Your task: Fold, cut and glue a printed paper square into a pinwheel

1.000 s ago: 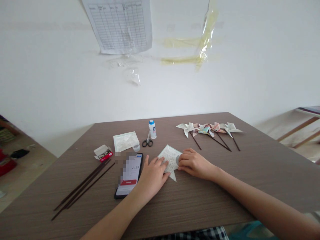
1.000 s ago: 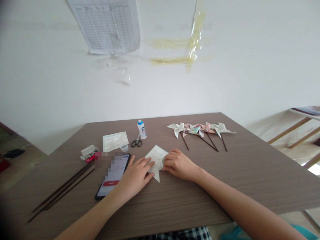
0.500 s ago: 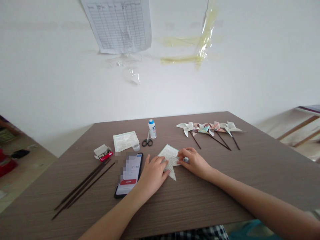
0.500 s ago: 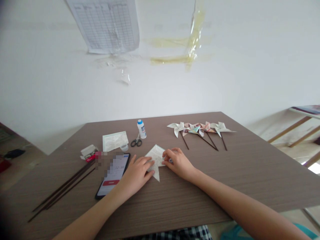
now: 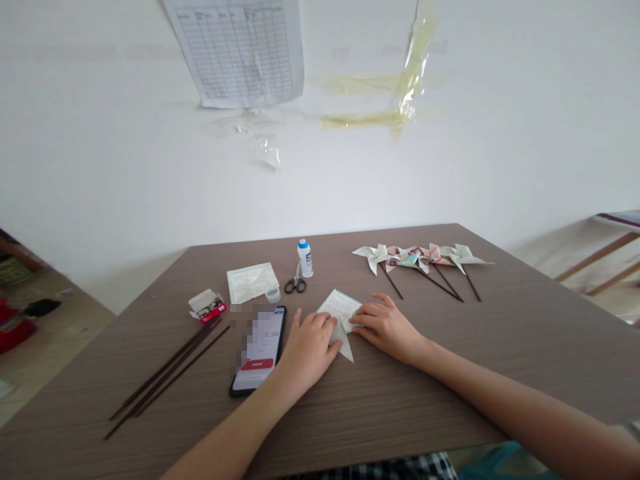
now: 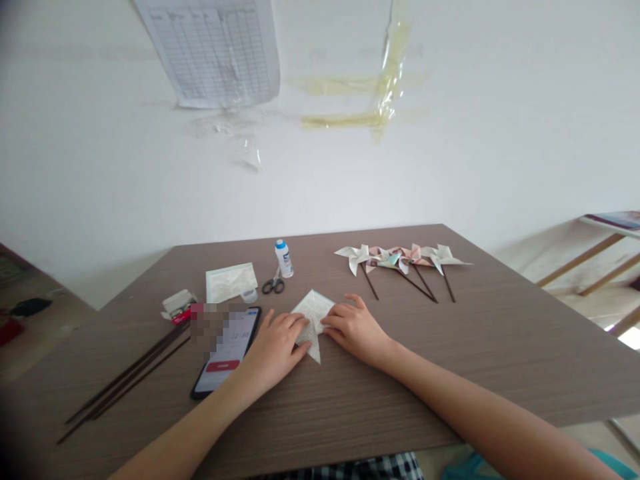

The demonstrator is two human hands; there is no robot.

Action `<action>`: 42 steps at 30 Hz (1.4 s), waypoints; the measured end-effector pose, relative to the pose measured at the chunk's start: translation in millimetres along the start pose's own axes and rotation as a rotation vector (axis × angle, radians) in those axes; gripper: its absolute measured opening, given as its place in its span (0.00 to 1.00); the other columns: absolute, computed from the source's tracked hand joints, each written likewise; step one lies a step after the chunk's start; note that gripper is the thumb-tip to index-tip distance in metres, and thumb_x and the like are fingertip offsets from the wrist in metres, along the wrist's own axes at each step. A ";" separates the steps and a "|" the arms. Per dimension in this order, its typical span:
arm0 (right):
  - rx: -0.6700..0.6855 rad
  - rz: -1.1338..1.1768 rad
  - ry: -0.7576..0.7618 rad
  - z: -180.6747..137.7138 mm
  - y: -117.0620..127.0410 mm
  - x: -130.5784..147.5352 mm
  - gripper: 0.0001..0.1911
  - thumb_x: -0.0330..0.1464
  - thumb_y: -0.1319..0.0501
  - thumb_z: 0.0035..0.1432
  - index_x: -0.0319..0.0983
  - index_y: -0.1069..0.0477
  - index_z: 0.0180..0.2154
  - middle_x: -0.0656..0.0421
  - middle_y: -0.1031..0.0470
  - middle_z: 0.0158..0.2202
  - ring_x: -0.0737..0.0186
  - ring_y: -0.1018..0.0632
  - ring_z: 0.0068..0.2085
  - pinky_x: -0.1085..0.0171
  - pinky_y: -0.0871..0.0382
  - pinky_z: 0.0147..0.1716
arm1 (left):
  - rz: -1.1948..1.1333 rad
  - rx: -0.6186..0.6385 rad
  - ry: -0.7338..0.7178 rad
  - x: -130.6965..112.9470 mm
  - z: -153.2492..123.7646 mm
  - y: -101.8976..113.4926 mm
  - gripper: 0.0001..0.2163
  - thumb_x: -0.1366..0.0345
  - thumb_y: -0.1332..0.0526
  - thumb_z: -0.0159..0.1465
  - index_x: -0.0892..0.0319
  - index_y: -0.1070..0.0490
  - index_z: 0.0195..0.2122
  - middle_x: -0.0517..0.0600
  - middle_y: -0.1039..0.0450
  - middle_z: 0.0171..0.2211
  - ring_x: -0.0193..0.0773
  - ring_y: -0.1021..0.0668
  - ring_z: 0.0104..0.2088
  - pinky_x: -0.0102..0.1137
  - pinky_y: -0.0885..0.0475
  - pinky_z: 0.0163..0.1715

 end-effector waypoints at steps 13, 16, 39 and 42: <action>-0.021 -0.027 -0.009 1.7 2.4 3.7 0.09 0.33 0.33 0.78 0.46 0.12 0.48 0.54 0.10 0.43 0.50 0.11 0.44 0.38 0.25 0.68 | 0.041 -0.038 -0.022 -1.2 2.3 2.9 0.21 0.64 0.34 0.77 0.51 0.19 0.70 0.59 0.19 0.68 0.64 0.21 0.70 0.74 0.40 0.79; -0.022 -0.026 -0.012 1.6 2.9 4.7 0.11 0.34 0.35 0.79 0.47 0.11 0.48 0.55 0.10 0.42 0.51 0.11 0.44 0.38 0.26 0.69 | 0.047 -0.048 -0.027 -1.6 2.0 2.7 0.21 0.65 0.34 0.77 0.52 0.18 0.69 0.59 0.19 0.68 0.65 0.21 0.69 0.74 0.39 0.78; 0.012 0.009 -0.042 3.0 8.8 5.3 0.13 0.33 0.37 0.79 0.51 0.12 0.48 0.55 0.09 0.43 0.48 0.10 0.44 0.39 0.26 0.71 | 0.026 -0.060 -0.002 2.3 7.8 -2.2 0.24 0.62 0.32 0.75 0.47 0.21 0.71 0.56 0.19 0.69 0.64 0.22 0.70 0.73 0.42 0.79; 0.007 0.005 -0.037 2.3 7.3 4.1 0.12 0.32 0.36 0.78 0.50 0.12 0.48 0.55 0.10 0.43 0.49 0.10 0.44 0.39 0.27 0.71 | 0.029 -0.055 0.001 2.9 9.2 -2.5 0.26 0.61 0.31 0.74 0.48 0.22 0.73 0.57 0.20 0.69 0.64 0.22 0.70 0.73 0.42 0.79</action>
Point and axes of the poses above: each hand's wrist, its own z-axis towards the middle knuckle, its own y-axis out of the back of the hand, x = y × z, the point moved 4 cm from there along z, towards the middle knuckle
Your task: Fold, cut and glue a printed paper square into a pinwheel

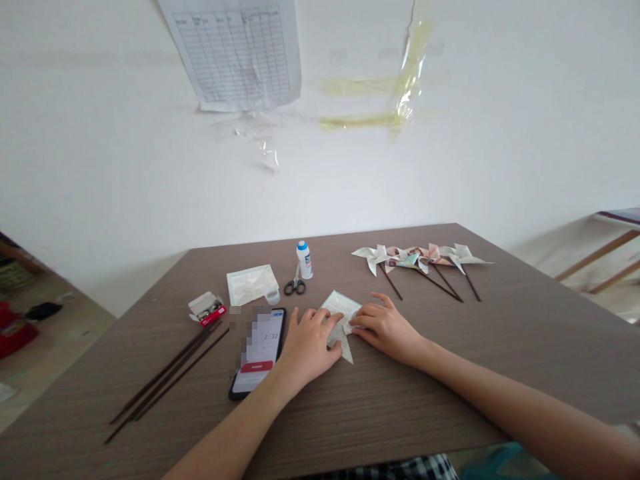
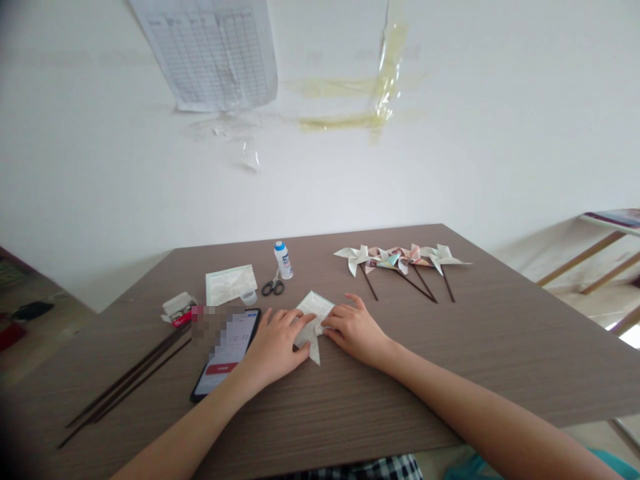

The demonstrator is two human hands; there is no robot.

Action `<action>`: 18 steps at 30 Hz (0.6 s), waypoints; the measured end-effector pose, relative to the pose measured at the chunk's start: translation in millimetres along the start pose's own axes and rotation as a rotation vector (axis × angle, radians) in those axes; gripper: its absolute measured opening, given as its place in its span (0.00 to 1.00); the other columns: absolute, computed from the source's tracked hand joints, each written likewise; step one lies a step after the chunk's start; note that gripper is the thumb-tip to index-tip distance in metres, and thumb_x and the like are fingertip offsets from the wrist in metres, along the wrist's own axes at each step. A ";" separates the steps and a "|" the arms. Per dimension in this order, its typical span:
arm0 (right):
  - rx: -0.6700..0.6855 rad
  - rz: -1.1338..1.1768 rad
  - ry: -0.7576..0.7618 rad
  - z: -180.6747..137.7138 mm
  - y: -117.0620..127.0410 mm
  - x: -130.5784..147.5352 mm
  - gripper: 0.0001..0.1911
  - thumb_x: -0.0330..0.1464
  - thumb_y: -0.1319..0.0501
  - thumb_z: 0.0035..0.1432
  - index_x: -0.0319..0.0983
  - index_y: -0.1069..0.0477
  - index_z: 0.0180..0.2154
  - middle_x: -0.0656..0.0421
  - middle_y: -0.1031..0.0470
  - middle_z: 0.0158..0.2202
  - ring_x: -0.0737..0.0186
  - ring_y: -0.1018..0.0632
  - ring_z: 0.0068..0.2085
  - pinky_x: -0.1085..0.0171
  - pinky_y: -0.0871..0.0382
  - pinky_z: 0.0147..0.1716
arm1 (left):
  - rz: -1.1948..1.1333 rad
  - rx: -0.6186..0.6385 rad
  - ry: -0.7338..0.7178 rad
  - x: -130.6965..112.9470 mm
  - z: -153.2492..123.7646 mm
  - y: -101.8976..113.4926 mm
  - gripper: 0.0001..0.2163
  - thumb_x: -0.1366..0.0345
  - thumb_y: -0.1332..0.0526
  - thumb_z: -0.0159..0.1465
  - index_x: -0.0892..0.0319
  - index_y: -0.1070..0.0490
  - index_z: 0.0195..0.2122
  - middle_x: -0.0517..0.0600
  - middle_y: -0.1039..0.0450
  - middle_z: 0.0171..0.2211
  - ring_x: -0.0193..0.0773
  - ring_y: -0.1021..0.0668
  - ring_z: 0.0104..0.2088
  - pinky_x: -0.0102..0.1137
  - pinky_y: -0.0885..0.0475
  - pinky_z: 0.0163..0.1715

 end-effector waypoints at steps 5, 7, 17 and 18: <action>-0.004 0.002 0.015 -0.7 -1.7 -1.2 0.12 0.34 0.36 0.79 0.48 0.12 0.48 0.54 0.10 0.43 0.48 0.10 0.44 0.37 0.27 0.71 | 0.022 0.029 -0.007 -2.1 -0.2 3.3 0.24 0.61 0.33 0.75 0.50 0.20 0.71 0.58 0.20 0.69 0.66 0.22 0.70 0.75 0.42 0.78; -0.002 0.004 0.011 -0.5 -1.2 -1.1 0.12 0.33 0.36 0.79 0.50 0.12 0.48 0.55 0.10 0.43 0.48 0.10 0.44 0.38 0.27 0.71 | 0.028 0.036 -0.005 -2.5 -0.4 4.2 0.24 0.61 0.33 0.75 0.49 0.20 0.71 0.58 0.20 0.70 0.65 0.22 0.70 0.74 0.42 0.79; -0.014 0.000 0.027 -0.7 -0.2 -0.4 0.10 0.32 0.35 0.78 0.47 0.13 0.48 0.55 0.10 0.42 0.50 0.10 0.44 0.37 0.28 0.71 | 0.024 0.045 -0.006 0.2 1.1 -0.1 0.24 0.60 0.33 0.75 0.48 0.21 0.72 0.57 0.21 0.71 0.64 0.23 0.71 0.74 0.42 0.79; -0.006 0.005 0.017 -0.5 0.0 -0.2 0.10 0.32 0.35 0.78 0.48 0.13 0.48 0.55 0.10 0.43 0.49 0.10 0.45 0.37 0.28 0.71 | 0.019 0.043 -0.007 0.3 1.1 0.3 0.24 0.60 0.33 0.75 0.47 0.20 0.72 0.57 0.21 0.70 0.64 0.23 0.71 0.74 0.42 0.79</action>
Point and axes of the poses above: each hand's wrist, its own z-axis towards the middle knuckle, its own y-axis out of the back of the hand, x = y × z, the point moved 4 cm from there along z, towards the middle knuckle
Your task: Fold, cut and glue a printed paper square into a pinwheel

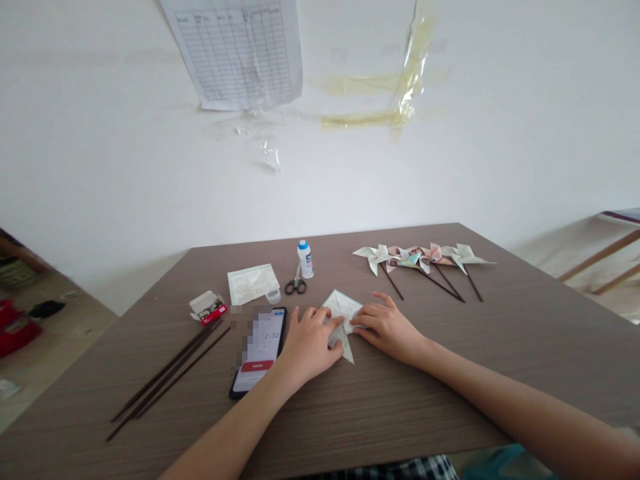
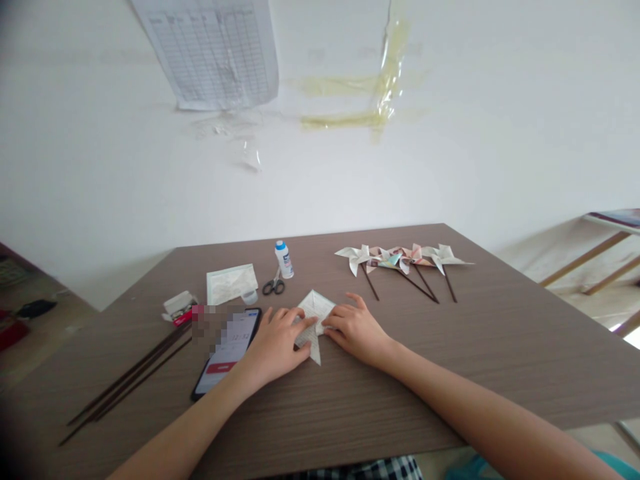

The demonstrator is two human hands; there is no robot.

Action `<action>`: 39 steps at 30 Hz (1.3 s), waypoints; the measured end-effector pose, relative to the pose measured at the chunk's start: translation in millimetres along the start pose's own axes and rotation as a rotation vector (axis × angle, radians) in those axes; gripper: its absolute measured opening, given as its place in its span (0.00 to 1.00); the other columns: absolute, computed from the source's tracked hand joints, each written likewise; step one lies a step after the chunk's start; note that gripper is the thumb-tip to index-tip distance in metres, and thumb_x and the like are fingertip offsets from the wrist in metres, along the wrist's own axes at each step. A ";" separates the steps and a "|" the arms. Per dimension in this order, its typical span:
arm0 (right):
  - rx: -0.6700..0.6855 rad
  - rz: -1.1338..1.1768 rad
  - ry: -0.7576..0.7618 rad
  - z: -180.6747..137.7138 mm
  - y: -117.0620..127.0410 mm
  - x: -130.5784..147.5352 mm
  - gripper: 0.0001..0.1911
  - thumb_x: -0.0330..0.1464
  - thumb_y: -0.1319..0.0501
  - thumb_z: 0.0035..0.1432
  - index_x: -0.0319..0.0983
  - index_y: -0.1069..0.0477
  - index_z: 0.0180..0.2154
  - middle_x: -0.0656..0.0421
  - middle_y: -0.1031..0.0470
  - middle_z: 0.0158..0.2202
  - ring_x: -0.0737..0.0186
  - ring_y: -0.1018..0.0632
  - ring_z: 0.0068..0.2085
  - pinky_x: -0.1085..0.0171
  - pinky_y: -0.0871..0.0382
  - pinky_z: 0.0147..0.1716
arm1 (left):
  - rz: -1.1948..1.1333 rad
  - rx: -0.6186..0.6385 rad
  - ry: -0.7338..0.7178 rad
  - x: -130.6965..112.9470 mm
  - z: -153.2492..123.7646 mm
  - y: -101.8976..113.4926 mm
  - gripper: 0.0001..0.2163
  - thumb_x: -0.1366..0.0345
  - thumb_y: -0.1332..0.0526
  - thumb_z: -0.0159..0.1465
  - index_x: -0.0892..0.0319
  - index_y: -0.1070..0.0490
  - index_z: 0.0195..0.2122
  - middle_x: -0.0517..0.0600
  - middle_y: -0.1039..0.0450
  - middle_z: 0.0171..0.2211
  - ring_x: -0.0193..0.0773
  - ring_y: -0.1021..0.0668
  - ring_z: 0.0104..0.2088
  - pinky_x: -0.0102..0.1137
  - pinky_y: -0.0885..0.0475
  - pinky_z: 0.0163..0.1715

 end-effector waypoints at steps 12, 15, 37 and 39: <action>0.021 -0.004 -0.011 0.4 1.3 0.0 0.10 0.34 0.34 0.79 0.47 0.12 0.49 0.54 0.09 0.43 0.49 0.09 0.45 0.36 0.27 0.71 | -0.028 0.000 -0.012 0.6 -0.5 3.2 0.23 0.59 0.34 0.75 0.48 0.20 0.70 0.57 0.21 0.69 0.63 0.23 0.70 0.72 0.42 0.79; 0.024 0.000 -0.012 0.5 2.5 0.7 0.10 0.34 0.35 0.79 0.48 0.12 0.49 0.54 0.09 0.44 0.49 0.10 0.45 0.37 0.27 0.71 | -0.045 -0.006 -0.006 0.9 -0.6 4.5 0.25 0.60 0.33 0.74 0.48 0.23 0.72 0.57 0.22 0.71 0.61 0.24 0.72 0.69 0.43 0.80; 0.020 -0.008 -0.003 2.6 3.7 2.5 0.10 0.33 0.35 0.77 0.48 0.12 0.48 0.55 0.09 0.43 0.48 0.09 0.44 0.38 0.25 0.70 | -0.025 0.000 -0.035 2.2 -1.2 6.1 0.23 0.57 0.34 0.74 0.47 0.19 0.69 0.58 0.20 0.69 0.63 0.23 0.70 0.73 0.43 0.79; 0.026 -0.002 -0.018 2.5 3.5 2.0 0.12 0.34 0.36 0.78 0.50 0.12 0.47 0.54 0.09 0.43 0.48 0.09 0.45 0.39 0.25 0.70 | -0.021 0.003 -0.037 2.5 -1.9 5.1 0.23 0.58 0.34 0.75 0.48 0.19 0.69 0.58 0.20 0.70 0.63 0.23 0.71 0.73 0.43 0.79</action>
Point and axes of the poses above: each hand's wrist, its own z-axis towards the middle knuckle, its own y-axis out of the back of the hand, x = y × z, the point moved 4 cm from there along z, towards the middle knuckle
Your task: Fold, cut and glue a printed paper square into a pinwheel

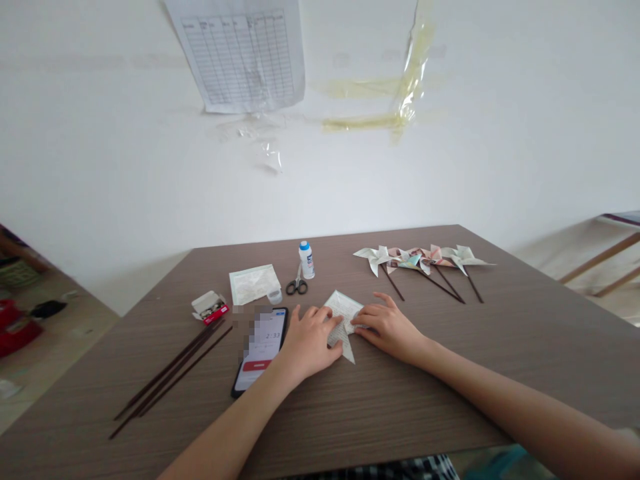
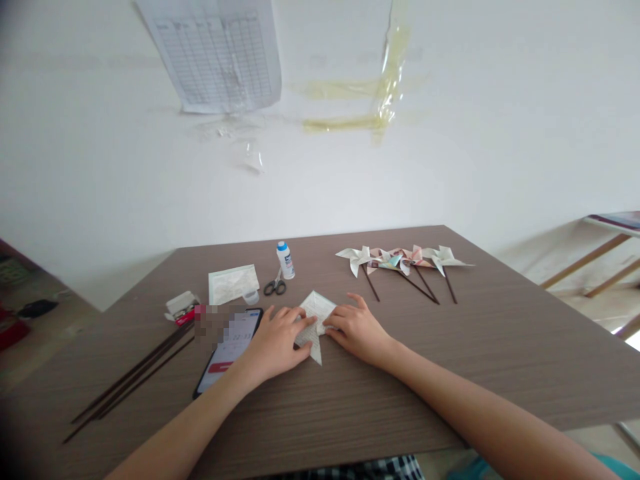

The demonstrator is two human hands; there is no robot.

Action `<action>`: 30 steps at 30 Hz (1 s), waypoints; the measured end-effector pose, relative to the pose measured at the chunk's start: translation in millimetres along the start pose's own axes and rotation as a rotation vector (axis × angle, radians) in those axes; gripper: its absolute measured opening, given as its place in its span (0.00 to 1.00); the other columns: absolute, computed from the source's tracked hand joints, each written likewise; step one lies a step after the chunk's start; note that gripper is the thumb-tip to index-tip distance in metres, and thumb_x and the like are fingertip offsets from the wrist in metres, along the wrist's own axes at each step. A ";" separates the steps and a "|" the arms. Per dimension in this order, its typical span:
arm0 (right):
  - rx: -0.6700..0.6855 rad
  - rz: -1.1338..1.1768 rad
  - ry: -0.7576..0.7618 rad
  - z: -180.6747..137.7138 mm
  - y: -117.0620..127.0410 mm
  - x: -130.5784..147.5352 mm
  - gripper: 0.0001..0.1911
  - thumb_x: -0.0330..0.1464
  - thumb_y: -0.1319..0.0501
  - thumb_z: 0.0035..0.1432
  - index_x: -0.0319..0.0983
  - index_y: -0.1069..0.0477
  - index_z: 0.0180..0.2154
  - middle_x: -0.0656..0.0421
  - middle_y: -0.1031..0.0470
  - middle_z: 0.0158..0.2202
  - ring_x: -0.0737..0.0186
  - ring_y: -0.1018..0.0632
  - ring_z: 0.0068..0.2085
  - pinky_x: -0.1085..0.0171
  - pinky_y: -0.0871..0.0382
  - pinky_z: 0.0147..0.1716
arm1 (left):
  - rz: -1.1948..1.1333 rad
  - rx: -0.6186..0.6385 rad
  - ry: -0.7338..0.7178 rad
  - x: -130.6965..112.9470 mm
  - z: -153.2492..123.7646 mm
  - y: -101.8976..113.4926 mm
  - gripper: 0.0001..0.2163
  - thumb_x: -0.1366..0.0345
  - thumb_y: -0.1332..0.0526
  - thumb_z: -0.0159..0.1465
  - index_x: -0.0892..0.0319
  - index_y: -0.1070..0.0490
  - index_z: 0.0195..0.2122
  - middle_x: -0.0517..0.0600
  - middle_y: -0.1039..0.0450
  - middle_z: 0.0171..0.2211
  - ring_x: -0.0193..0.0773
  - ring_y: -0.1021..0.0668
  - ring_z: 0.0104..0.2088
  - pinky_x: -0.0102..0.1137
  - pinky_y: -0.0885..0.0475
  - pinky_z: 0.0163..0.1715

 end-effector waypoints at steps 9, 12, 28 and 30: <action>0.015 0.023 -0.006 0.4 0.4 -0.4 0.14 0.34 0.38 0.80 0.49 0.12 0.48 0.54 0.09 0.44 0.48 0.09 0.45 0.35 0.26 0.71 | -0.029 -0.061 0.008 1.5 -3.9 -4.5 0.24 0.61 0.32 0.74 0.49 0.21 0.70 0.57 0.20 0.71 0.64 0.22 0.71 0.74 0.42 0.79; 0.024 0.032 -0.020 1.3 2.0 0.9 0.15 0.34 0.38 0.79 0.52 0.11 0.48 0.56 0.09 0.43 0.47 0.09 0.45 0.37 0.26 0.71 | -0.018 -0.069 -0.003 0.0 -4.5 -3.3 0.22 0.61 0.34 0.75 0.48 0.19 0.69 0.57 0.19 0.69 0.66 0.22 0.69 0.74 0.41 0.79; 0.020 0.036 -0.019 -0.6 0.6 -0.2 0.15 0.35 0.39 0.80 0.51 0.11 0.49 0.55 0.09 0.43 0.48 0.10 0.46 0.38 0.28 0.72 | 0.017 0.013 0.010 -2.6 -0.8 3.1 0.23 0.58 0.34 0.76 0.46 0.19 0.71 0.58 0.20 0.68 0.64 0.22 0.69 0.75 0.43 0.78; 0.027 0.034 -0.015 -0.5 0.4 -0.1 0.15 0.34 0.39 0.80 0.49 0.12 0.49 0.55 0.09 0.43 0.48 0.10 0.46 0.37 0.29 0.72 | 0.016 0.012 0.008 -2.1 -0.9 1.9 0.23 0.58 0.34 0.76 0.47 0.19 0.71 0.58 0.21 0.69 0.64 0.22 0.70 0.75 0.43 0.78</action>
Point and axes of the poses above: each hand's wrist, its own z-axis towards the middle knuckle, its own y-axis out of the back of the hand, x = y × z, the point moved 4 cm from there along z, towards the middle knuckle
